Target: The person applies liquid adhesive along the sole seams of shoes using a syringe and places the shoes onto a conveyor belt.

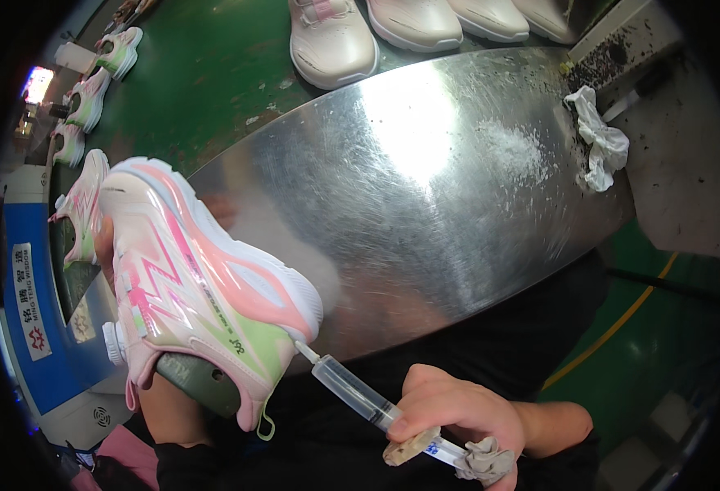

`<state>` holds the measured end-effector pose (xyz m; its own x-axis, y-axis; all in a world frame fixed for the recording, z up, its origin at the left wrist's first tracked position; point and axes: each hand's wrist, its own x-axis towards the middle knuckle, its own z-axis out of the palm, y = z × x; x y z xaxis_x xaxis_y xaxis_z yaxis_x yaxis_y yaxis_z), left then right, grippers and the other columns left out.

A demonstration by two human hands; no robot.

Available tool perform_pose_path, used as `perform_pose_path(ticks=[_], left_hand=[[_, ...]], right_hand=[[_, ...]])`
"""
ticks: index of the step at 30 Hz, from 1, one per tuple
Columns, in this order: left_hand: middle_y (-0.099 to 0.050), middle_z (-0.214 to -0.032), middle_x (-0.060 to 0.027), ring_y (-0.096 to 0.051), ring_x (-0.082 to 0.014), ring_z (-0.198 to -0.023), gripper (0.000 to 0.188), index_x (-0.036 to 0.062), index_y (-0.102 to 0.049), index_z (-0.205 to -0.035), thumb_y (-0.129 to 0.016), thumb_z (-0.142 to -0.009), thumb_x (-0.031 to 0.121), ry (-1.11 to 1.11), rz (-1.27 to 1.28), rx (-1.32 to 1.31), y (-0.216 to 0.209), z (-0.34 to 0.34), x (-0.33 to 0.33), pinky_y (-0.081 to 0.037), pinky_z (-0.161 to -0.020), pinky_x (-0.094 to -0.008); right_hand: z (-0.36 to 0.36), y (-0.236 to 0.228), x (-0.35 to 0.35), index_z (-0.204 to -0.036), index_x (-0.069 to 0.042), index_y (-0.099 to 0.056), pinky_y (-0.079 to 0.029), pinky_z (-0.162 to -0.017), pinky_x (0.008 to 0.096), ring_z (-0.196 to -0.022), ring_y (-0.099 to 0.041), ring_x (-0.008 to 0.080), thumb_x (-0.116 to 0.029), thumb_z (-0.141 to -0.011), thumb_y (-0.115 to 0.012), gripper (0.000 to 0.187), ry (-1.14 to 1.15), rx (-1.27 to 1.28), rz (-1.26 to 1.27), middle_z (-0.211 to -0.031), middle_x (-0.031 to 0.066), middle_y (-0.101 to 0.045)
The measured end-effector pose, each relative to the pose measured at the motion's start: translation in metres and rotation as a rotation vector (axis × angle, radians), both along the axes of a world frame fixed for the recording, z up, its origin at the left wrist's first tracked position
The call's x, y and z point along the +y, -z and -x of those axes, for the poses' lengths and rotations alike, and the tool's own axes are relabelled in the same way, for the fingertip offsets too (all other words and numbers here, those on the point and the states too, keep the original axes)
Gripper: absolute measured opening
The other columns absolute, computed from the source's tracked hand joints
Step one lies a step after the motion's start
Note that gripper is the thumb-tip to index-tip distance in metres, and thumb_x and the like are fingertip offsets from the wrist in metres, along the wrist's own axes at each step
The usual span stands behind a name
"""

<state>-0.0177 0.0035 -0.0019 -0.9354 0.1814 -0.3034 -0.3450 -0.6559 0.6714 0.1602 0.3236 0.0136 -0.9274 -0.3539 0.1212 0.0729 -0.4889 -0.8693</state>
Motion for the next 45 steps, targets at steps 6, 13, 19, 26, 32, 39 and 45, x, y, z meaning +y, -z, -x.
perform_pose_path(ticks=[6,13,19,26,32,39,45], left_hand=[[-0.059,-0.118,-0.0161,-0.059,-0.0301,-0.104,0.055,0.0019,-0.05,-0.123,-0.054,-0.086,0.042,-0.039,0.128,-0.165,-0.008,-0.03,-0.025,-0.047,-0.092,-0.0439],[-0.057,-0.119,-0.015,-0.057,-0.0272,-0.106,0.061,0.0006,-0.045,-0.126,-0.058,-0.084,0.043,0.062,0.873,0.065,-0.007,-0.091,-0.103,-0.046,-0.093,-0.0406],[-0.043,-0.13,-0.0172,-0.044,-0.0353,-0.12,0.052,0.0098,-0.046,-0.117,-0.07,-0.072,0.02,0.433,1.21,0.654,-0.028,-0.1,-0.079,-0.044,-0.097,-0.0496],[-0.051,-0.125,-0.0129,-0.053,-0.0251,-0.113,0.049,0.0028,-0.042,-0.129,-0.059,-0.085,0.017,-0.107,0.607,-0.258,-0.025,-0.166,-0.09,-0.049,-0.092,-0.0335],[-0.049,-0.127,-0.0196,-0.052,-0.0315,-0.116,0.06,-0.0062,-0.036,-0.132,-0.059,-0.077,0.0,-0.051,0.391,-0.316,-0.026,-0.202,-0.066,-0.046,-0.097,-0.0414],[-0.046,-0.131,-0.0195,-0.047,-0.0334,-0.121,0.081,-0.0002,-0.025,-0.14,-0.068,-0.072,0.009,0.101,0.107,-0.329,-0.027,-0.217,-0.021,-0.039,-0.102,-0.0481],[-0.042,-0.135,-0.0195,-0.045,-0.0333,-0.123,0.085,-0.0023,-0.021,-0.141,-0.064,-0.068,0.0,0.163,-0.138,-0.379,-0.013,-0.227,-0.001,-0.037,-0.103,-0.0475]], right_hand=[[0.009,0.014,-0.002,-0.118,0.001,-0.053,-0.038,-0.077,0.0293,-0.088,-0.057,0.019,-0.064,-0.072,-0.067,0.081,-0.001,0.082,0.032,-0.1,0.0131,-0.064],[0.025,0.018,-0.015,-0.122,0.001,-0.05,-0.034,-0.068,0.0279,-0.081,-0.062,0.0162,-0.062,-0.068,-0.071,0.085,0.032,0.237,-0.03,-0.097,0.0078,-0.067],[0.026,0.019,-0.027,-0.12,0.0,-0.053,-0.033,-0.066,0.0288,-0.083,-0.056,0.0156,-0.06,-0.072,-0.069,0.078,0.078,0.224,-0.064,-0.103,0.0061,-0.066],[0.026,0.023,-0.028,-0.122,0.001,-0.049,-0.035,-0.073,0.0328,-0.08,-0.048,0.0215,-0.062,-0.064,-0.073,0.089,0.02,0.402,-0.164,-0.103,0.008,-0.064],[0.02,0.011,-0.032,-0.121,0.001,-0.05,-0.034,-0.072,0.0334,-0.078,-0.048,0.0211,-0.062,-0.063,-0.074,0.089,0.03,0.362,-0.181,-0.103,0.0078,-0.064],[0.019,-0.012,-0.03,-0.121,0.002,-0.05,-0.033,-0.072,0.0332,-0.078,-0.048,0.0207,-0.062,-0.06,-0.075,0.091,-0.009,0.314,-0.236,-0.101,0.0077,-0.063],[0.017,-0.032,-0.024,-0.121,0.003,-0.05,-0.034,-0.073,0.0322,-0.081,-0.05,0.0205,-0.062,-0.06,-0.076,0.093,-0.101,0.275,-0.266,-0.103,0.0077,-0.063]])
